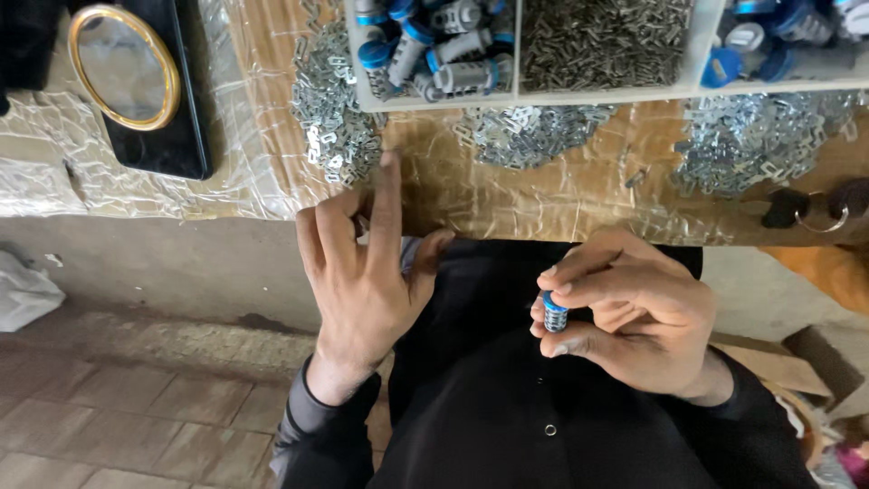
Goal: The person sits at a workbench and assembles small blue-capped plastic wall plugs, pressing metal insert pieces into each plug body by hand and placing finished plugs into a compartment tray. They occasionally scoop handfuls of components from large piles on the table and pick parts from the tray compartments.
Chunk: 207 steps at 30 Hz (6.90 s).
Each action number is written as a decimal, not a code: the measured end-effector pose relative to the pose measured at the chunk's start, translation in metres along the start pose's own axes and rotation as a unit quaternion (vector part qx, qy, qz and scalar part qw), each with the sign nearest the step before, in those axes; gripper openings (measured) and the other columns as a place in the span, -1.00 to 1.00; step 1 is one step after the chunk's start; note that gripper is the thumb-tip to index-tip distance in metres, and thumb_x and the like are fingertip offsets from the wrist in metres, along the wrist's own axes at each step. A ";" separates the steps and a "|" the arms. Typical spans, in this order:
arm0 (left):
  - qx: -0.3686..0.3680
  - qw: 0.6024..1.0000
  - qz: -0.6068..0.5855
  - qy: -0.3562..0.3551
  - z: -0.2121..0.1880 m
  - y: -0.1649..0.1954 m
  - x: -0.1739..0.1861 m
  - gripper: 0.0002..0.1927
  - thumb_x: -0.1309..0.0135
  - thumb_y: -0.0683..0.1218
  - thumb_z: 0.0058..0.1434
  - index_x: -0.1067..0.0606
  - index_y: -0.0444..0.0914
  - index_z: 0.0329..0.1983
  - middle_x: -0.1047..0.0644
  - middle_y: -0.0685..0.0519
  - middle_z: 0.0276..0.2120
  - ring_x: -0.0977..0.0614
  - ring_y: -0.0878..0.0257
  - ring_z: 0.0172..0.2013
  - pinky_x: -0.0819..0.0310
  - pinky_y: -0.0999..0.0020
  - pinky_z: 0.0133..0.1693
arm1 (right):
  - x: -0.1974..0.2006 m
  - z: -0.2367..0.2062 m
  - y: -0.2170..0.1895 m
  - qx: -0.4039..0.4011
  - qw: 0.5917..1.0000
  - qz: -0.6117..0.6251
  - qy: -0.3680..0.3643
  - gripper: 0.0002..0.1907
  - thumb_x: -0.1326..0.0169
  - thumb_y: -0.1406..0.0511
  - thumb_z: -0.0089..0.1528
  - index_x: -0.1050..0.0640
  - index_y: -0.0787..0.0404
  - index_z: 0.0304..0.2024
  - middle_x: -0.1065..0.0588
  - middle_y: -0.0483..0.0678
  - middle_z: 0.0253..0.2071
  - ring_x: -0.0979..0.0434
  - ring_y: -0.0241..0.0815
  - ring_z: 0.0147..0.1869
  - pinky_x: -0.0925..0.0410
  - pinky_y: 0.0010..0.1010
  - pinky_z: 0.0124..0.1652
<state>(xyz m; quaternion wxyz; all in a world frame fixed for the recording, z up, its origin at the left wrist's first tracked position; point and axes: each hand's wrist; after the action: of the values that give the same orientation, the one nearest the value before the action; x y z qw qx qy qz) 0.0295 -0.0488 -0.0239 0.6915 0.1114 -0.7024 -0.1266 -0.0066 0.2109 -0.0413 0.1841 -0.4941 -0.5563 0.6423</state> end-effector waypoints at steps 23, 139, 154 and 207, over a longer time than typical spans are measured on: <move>-0.144 0.898 -0.407 -0.080 0.045 0.107 -0.012 -0.79 -0.32 -0.29 0.15 -0.59 -0.23 -0.18 -0.62 0.06 -0.18 -0.62 0.13 -0.13 -0.59 0.26 -0.06 | 0.040 -0.059 -0.005 0.019 0.990 0.027 0.140 -0.65 -0.29 0.49 0.27 -0.55 0.44 0.10 -0.44 0.20 0.13 -0.61 -0.15 0.08 -0.61 -0.50 -0.01; -0.241 0.851 -0.452 -0.119 0.090 0.127 -0.015 -0.69 -0.31 -0.22 0.31 -0.53 -0.24 0.08 -0.51 0.04 -0.05 -0.66 0.07 -0.14 -0.62 0.24 -0.10 | 0.084 -0.066 -0.032 0.041 0.922 -0.055 0.382 -0.84 -0.19 0.43 0.28 -0.59 0.31 -0.08 -0.58 0.22 -0.12 -0.63 -0.25 -0.35 -0.40 -0.73 -0.55; -0.058 0.698 -0.705 0.115 0.001 0.049 -0.048 -0.80 -0.34 0.04 0.26 -0.55 -0.06 -0.18 -0.54 0.19 -0.34 -0.49 0.31 -0.25 -0.36 0.24 -0.09 | -0.005 -0.009 0.013 -0.141 0.945 0.294 0.001 -0.81 -0.21 0.47 0.33 -0.45 0.41 -0.09 -0.54 0.12 -0.12 -0.65 -0.19 -0.19 -0.58 -0.41 -0.21; -0.297 0.940 -0.162 0.037 0.090 -0.010 0.090 -0.66 -0.08 -0.05 0.26 -0.47 -0.37 0.00 -0.60 -0.08 -0.09 -0.61 0.13 -0.18 -0.54 0.28 -0.20 | -0.005 0.013 -0.013 -0.008 0.993 0.109 -0.040 -0.13 -0.34 0.32 0.28 -0.13 0.30 0.49 -0.60 0.04 0.02 -0.62 -0.21 0.04 -0.52 -0.45 0.00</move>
<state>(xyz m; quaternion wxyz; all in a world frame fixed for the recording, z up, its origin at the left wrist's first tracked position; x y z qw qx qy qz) -0.0621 -0.0859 0.0563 0.6886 0.0182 -0.5793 -0.4358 -0.0197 0.2040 -0.0290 0.0865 -0.5270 -0.5111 0.6735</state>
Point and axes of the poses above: each hand's wrist, its own z-axis towards the middle knuckle, its own x-axis out of the back of the hand, y = z × x
